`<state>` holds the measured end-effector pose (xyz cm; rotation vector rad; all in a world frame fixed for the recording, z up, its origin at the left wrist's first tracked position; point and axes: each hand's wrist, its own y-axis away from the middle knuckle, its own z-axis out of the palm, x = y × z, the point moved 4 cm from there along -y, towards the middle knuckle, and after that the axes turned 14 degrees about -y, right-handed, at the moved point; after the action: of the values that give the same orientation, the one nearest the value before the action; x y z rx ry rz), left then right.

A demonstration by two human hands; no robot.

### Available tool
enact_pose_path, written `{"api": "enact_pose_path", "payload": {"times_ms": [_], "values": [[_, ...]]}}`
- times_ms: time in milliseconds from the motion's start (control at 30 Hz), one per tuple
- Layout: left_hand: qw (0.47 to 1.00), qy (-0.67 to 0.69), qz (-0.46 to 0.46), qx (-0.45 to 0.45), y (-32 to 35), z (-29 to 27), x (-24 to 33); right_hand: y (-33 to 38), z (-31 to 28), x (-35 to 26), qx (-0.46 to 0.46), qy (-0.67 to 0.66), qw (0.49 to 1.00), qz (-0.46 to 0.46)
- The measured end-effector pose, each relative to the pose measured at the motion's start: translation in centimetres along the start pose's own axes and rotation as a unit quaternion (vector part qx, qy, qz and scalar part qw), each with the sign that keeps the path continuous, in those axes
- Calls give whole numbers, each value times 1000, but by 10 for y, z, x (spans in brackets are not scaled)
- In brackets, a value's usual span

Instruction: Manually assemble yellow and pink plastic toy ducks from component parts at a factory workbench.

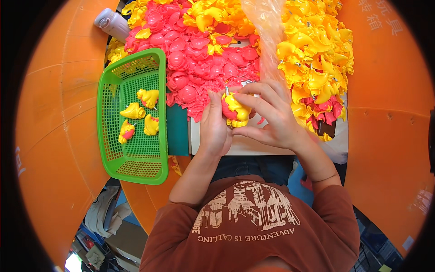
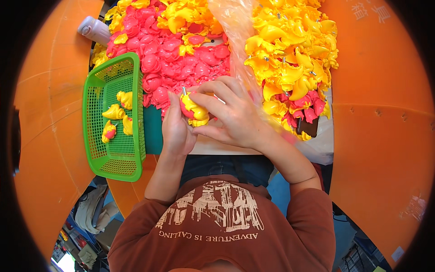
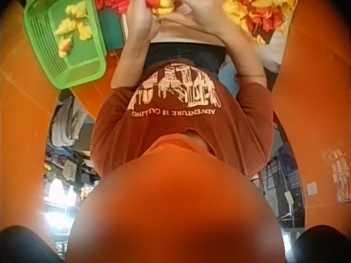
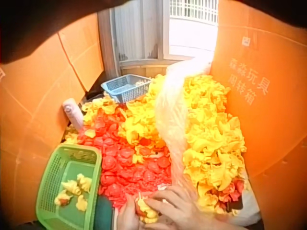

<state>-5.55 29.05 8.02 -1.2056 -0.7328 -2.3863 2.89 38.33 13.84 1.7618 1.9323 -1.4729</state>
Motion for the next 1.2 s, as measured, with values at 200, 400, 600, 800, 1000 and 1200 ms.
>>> {"api": "enact_pose_path", "payload": {"times_ms": [200, 400, 600, 800, 1000, 1200], "values": [[999, 34, -21, 8, 4, 2, 2, -1, 6, 10, 4, -16, 1000, -24], [1000, 22, -8, -15, 6, 2, 5, 4, 12, 17, -2, -113, 994, 8], [998, 52, -11, 28, 8, 10, 8, 5, 12, 8, -9, -94, 995, 42], [998, 49, 22, -21, 12, 10, 11, 6, 13, 13, -18, -122, 992, 36], [999, 22, 39, -4, 14, 8, 14, 7, 15, 7, -31, -142, 988, 41], [996, -19, 87, 8, 21, 14, 16, 5, 13, 7, -42, -139, 989, 13]]}}
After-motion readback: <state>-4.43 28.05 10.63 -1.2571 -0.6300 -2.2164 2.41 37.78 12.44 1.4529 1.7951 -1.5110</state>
